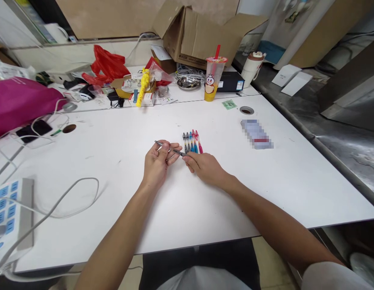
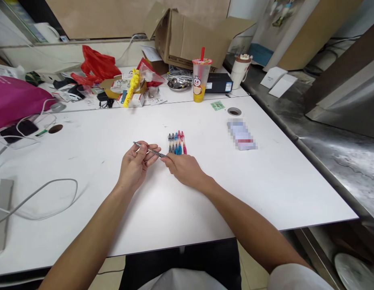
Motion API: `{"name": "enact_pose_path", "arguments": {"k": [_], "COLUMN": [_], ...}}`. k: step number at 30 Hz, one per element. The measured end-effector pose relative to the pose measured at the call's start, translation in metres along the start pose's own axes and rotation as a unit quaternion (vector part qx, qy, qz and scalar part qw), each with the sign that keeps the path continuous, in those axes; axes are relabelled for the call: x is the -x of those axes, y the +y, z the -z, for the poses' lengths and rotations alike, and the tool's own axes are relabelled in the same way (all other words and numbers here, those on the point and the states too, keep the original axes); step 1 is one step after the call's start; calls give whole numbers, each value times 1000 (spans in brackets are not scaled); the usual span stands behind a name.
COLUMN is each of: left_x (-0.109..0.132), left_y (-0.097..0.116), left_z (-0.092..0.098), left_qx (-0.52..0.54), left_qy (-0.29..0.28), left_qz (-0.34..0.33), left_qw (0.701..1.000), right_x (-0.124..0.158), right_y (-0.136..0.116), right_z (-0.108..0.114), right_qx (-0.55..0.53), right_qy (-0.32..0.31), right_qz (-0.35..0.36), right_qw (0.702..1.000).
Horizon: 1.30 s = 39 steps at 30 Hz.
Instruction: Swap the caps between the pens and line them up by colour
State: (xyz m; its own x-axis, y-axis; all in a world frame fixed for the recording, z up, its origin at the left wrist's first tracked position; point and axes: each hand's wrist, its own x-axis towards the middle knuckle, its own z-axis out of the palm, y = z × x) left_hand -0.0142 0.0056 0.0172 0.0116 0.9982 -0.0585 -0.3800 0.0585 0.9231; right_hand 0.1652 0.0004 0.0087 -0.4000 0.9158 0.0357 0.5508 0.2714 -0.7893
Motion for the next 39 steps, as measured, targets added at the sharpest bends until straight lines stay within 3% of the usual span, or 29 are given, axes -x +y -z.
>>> {"name": "enact_pose_path", "arguments": {"k": [2,4,5,7,9,11,13,15,17,21,25,31,39], "left_x": [0,0,-1,-1,-1,-1,0,0,0,-2,-2,0,-1], "left_y": [0,1,3,5,7,7,6,4,1,-4,-5,-4,-9], "left_z": [-1,1,3,7,10,11,8,4,0,-1,0,-2,-1], "left_qx": [4,3,0,-6,-11,-23,-39,-45,-37,-28,-46,-40,-45], "left_qy": [8,-5,-21,-63,-86,-79,-53,-19,8,29,51,68,73], "left_qz": [-5,-9,-7,6,15,4,-15,-21,-10,5,6,10,11], "left_qw": [1000,1000,1000,998,996,997,998,999,999,999,998,997,996], "right_x": [0,-1,-1,0,1,1,2,1,1,0,-3,-7,-8], "right_y": [1,2,1,1,0,0,0,1,2,4,9,15,16], "right_z": [1,5,8,14,16,15,10,6,4,4,1,-3,-3], "right_qx": [49,-21,-89,-226,-284,-223,-80,36,31,-107,-154,-193,-177], "right_qy": [29,0,-45,-174,-255,-210,-84,3,13,40,60,136,141], "right_qz": [-4,1,2,-4,-6,2,4,-2,8,33,28,45,53], "right_qw": [998,1000,995,958,924,952,993,999,999,993,986,971,973]}}
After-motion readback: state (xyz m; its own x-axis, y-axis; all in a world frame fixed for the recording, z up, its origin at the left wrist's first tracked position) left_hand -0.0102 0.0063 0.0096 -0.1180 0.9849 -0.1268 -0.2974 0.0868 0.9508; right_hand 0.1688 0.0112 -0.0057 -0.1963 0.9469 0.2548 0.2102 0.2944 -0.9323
